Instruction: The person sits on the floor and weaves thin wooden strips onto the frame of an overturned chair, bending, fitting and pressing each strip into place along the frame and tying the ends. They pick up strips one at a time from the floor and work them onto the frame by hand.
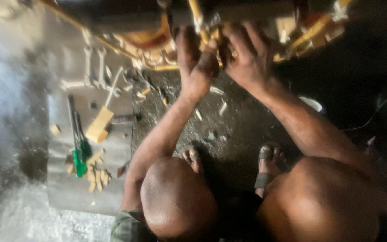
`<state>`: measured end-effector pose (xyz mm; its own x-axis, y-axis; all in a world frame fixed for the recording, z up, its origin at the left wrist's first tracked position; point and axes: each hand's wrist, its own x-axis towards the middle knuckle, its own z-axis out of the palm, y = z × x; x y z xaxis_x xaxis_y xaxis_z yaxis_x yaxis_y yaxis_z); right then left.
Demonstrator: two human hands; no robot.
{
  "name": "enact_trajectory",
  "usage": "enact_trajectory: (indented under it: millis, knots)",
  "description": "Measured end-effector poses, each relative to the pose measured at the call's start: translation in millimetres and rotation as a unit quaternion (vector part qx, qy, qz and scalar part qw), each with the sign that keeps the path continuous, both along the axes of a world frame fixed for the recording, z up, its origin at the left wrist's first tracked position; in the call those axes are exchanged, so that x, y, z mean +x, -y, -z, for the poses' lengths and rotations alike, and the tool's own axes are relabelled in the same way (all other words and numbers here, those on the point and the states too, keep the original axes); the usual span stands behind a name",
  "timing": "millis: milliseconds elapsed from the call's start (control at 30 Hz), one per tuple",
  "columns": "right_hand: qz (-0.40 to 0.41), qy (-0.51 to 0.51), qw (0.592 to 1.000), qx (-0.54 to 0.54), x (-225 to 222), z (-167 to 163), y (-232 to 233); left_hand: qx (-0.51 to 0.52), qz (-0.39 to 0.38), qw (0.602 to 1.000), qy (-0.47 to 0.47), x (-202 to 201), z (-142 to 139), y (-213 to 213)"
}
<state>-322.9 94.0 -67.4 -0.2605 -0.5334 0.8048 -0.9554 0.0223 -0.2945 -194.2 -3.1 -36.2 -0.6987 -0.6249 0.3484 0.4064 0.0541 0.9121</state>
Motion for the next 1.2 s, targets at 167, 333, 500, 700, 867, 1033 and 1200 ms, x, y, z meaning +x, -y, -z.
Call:
enact_trajectory:
  millis: [167, 333, 500, 700, 867, 1033, 1200]
  knots:
    - [0.041, -0.095, 0.995, -0.011, -11.5, -13.5, -30.2, 0.100, 0.045, 0.994, 0.017, 2.8, 6.1, 3.4]
    - [-0.006, 0.001, 0.996, 0.088, 36.2, -23.7, -62.4, 0.236, 0.104, 0.965, -0.041, -3.3, 15.3, 8.0]
    - [-0.076, 0.462, 0.873, 0.139, 47.6, -26.9, -53.1, 0.219, 0.117, 0.967, -0.061, -10.8, 24.9, 8.8]
    - [-0.083, 0.558, 0.821, -0.094, 39.3, -33.6, -21.5, 0.198, 0.081, 0.976, -0.033, -15.6, 31.9, 5.6]
    - [-0.063, 0.537, 0.836, -0.094, 43.6, -51.9, -22.9, -0.028, -0.089, 0.993, -0.074, -19.9, 33.2, 2.7]
    - [-0.047, 0.452, 0.889, -0.056, 47.4, -57.4, -28.8, -0.164, -0.157, 0.973, -0.035, -13.7, 27.4, 6.6]
    - [-0.095, 0.397, 0.912, -0.032, 56.2, -58.1, -26.0, -0.143, -0.169, 0.975, -0.004, -17.2, 13.7, 0.4]
